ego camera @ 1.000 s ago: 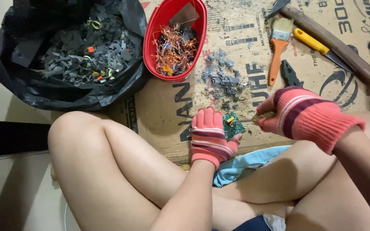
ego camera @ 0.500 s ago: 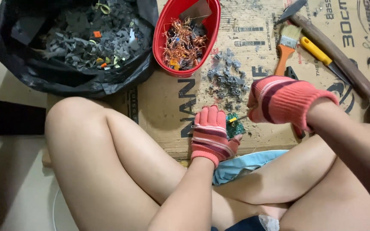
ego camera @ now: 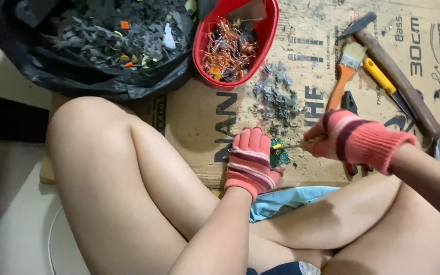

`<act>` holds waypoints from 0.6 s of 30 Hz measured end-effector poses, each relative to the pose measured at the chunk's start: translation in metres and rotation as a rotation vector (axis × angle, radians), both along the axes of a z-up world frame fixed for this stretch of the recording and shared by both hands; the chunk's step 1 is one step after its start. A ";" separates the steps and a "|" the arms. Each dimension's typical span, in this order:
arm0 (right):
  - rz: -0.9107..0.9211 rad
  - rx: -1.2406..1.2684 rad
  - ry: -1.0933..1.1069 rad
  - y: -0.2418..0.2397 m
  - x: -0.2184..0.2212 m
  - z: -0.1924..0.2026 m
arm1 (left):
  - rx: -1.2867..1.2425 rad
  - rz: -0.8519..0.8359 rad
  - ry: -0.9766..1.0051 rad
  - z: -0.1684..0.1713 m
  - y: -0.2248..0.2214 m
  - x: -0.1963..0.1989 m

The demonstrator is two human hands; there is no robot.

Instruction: The person sits cross-legged on the floor and uses a screwdriver and pliers to remove components from a small green circuit board. They place removed parts into a red container and a black bag while working on a cardboard sheet.

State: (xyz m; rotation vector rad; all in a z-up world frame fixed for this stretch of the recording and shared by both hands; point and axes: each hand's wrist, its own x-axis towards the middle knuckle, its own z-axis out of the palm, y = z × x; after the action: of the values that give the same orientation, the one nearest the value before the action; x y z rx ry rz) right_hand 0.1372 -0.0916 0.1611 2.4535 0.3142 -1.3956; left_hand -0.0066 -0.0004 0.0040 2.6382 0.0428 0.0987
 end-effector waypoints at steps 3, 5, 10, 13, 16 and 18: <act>0.173 0.031 -0.016 0.003 0.008 -0.005 | -0.043 0.021 -0.016 -0.005 -0.002 -0.001; 0.124 -0.008 0.001 0.018 0.009 -0.009 | -0.022 0.035 0.062 -0.001 -0.001 0.001; -0.121 -0.044 0.022 0.058 -0.011 0.028 | -0.015 0.012 0.186 0.005 -0.001 0.004; 0.032 -0.067 0.027 0.044 -0.019 0.017 | -0.005 0.004 0.204 0.005 0.002 0.005; 0.128 -0.060 -0.092 -0.005 -0.019 -0.037 | -0.054 -0.003 0.188 0.000 0.001 0.000; -0.090 0.005 -0.120 0.006 -0.032 -0.017 | -0.047 0.005 0.154 -0.002 0.002 0.001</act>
State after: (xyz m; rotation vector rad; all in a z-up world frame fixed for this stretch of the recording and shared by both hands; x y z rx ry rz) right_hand 0.1050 -0.0856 0.1442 2.5716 0.1822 -1.2760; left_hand -0.0056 0.0013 0.0018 2.5936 0.1029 -0.1020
